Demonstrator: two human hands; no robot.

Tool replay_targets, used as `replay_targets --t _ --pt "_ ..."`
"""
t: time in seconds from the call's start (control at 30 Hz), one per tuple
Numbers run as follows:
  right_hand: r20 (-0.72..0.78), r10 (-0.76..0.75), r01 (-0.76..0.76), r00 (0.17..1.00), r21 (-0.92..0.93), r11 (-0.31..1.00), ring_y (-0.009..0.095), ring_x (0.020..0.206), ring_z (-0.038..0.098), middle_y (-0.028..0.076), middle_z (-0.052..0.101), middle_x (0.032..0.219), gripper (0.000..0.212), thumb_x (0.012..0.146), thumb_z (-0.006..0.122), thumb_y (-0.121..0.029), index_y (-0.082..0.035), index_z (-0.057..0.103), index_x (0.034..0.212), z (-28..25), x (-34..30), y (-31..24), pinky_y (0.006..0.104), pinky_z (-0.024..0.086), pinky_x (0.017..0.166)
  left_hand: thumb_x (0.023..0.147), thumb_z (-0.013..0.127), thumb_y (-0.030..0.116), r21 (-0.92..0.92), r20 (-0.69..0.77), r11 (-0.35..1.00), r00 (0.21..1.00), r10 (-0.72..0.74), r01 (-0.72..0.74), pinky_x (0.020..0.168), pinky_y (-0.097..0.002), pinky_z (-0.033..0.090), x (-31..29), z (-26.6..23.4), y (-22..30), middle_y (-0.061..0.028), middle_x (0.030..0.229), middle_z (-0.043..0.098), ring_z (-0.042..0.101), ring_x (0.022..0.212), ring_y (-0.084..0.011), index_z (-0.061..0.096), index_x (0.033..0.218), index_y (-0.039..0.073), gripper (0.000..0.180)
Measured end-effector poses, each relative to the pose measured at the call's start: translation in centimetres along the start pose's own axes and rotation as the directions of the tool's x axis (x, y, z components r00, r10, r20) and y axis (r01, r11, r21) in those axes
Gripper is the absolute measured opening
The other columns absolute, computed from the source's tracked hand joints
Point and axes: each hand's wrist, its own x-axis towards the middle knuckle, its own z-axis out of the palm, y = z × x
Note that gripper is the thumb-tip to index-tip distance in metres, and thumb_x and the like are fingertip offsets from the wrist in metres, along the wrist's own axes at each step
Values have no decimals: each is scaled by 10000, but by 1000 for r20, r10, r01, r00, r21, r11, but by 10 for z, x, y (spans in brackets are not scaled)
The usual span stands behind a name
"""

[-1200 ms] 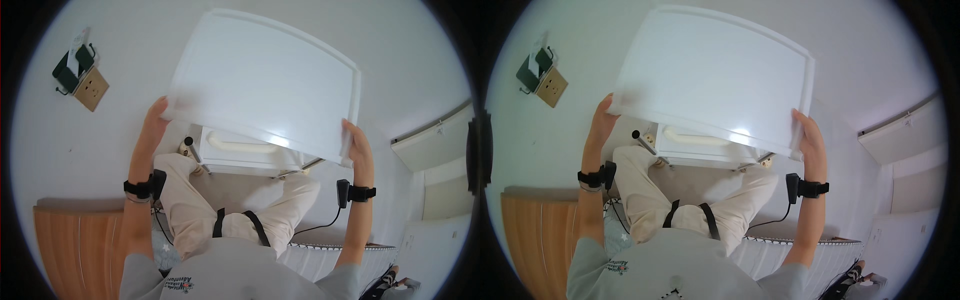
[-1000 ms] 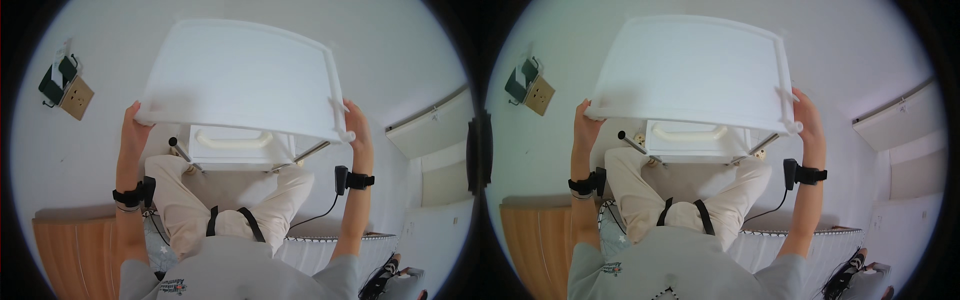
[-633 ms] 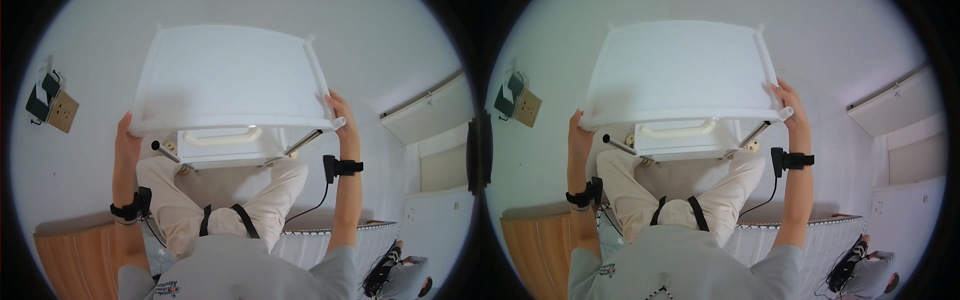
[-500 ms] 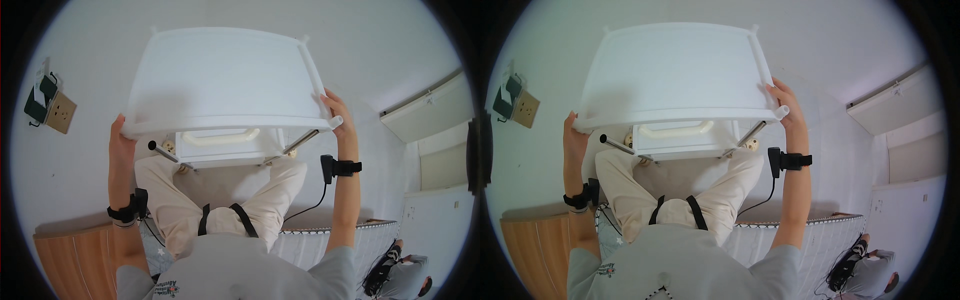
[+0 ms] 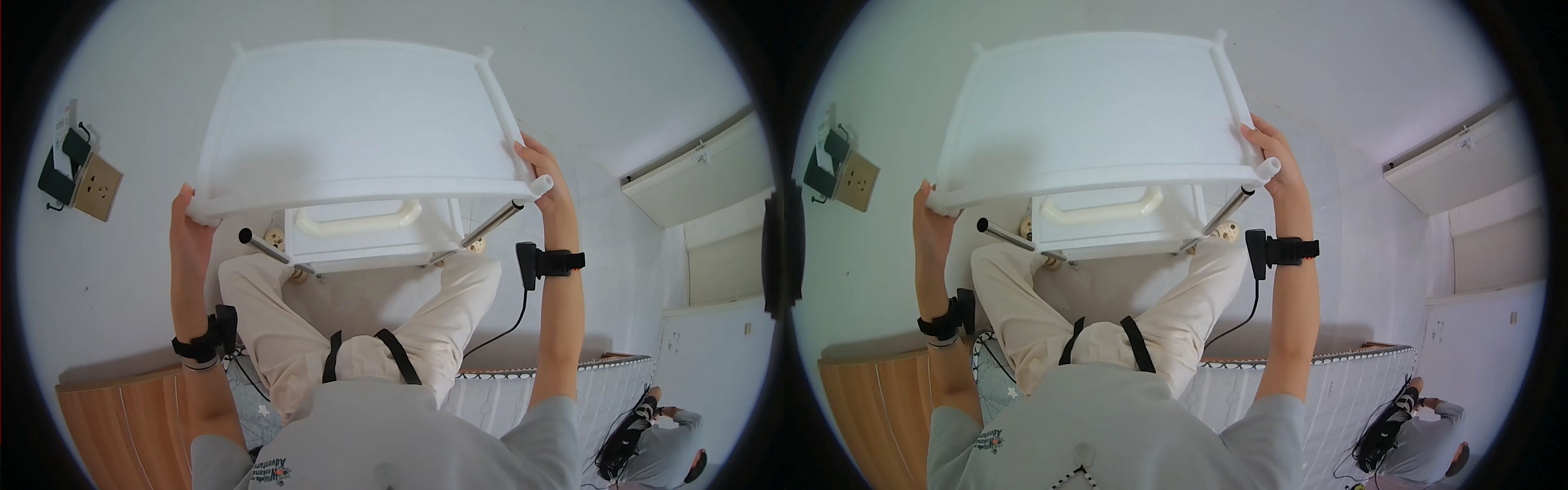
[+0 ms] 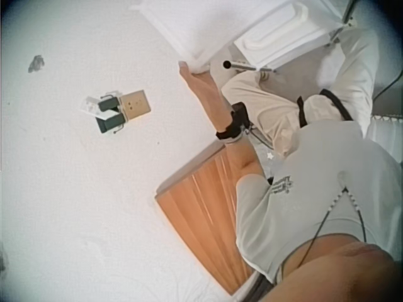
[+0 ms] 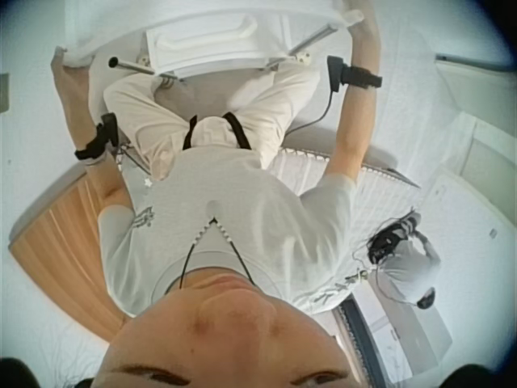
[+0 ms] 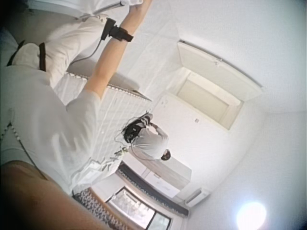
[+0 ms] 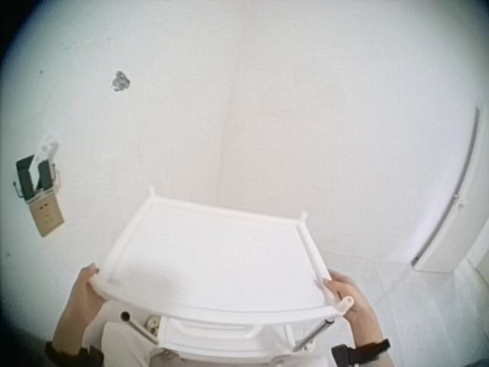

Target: Attaching white plastic guards to the metal legs of a small shelving unit.

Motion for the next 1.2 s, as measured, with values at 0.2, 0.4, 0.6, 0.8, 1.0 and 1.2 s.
replay_targets --t 0.2,0.4,0.6,0.8,1.0,1.2 --pt "36 6 -6 999 17 1000 178 917 542 145 530 1046 524 759 577 -169 86 399 1180 5 -4 -3 256 443 761 827 473 384 -40 -46 998 998 -49 47 844 -347 376 -1 2 -2 -87 1043 487 469 986 -178 438 1057 32 422" --pt "66 19 -21 998 32 999 179 907 546 144 532 1035 517 765 568 -176 86 400 1177 4 -7 -2 254 445 757 827 473 381 -28 -38 999 998 -42 41 837 -341 383 -4 8 2 -78 1031 494 479 975 -172 444 1051 34 414" --pt "15 15 -16 1000 41 999 170 883 551 137 542 1017 487 776 558 -171 82 415 1167 8 -4 5 247 445 747 842 445 367 -14 -36 999 998 -43 43 853 -343 379 -5 6 5 -75 1068 504 481 1004 -177 449 1084 38 409" --pt "45 2 -5 999 80 997 151 893 542 89 556 1015 445 791 547 -183 54 447 1154 -11 5 18 246 432 771 841 448 364 -97 7 991 996 -88 89 877 -340 372 3 8 -4 -84 1120 497 477 1027 -190 425 1148 19 462" --pt "-37 36 -26 999 246 969 186 965 514 102 521 1095 452 852 444 -271 25 417 1193 -8 -9 17 302 413 831 833 461 373 -32 -3 996 996 -86 85 891 -325 360 0 13 -3 -107 1125 471 449 1057 -179 404 1156 -11 505" --pt "-70 6 16 997 306 952 197 1027 471 94 473 1155 481 888 357 -344 -21 362 1245 -12 -11 24 328 393 842 807 476 424 -34 21 991 992 -127 127 873 -285 340 10 14 -15 -76 1061 491 452 982 -133 448 1112 -13 534"
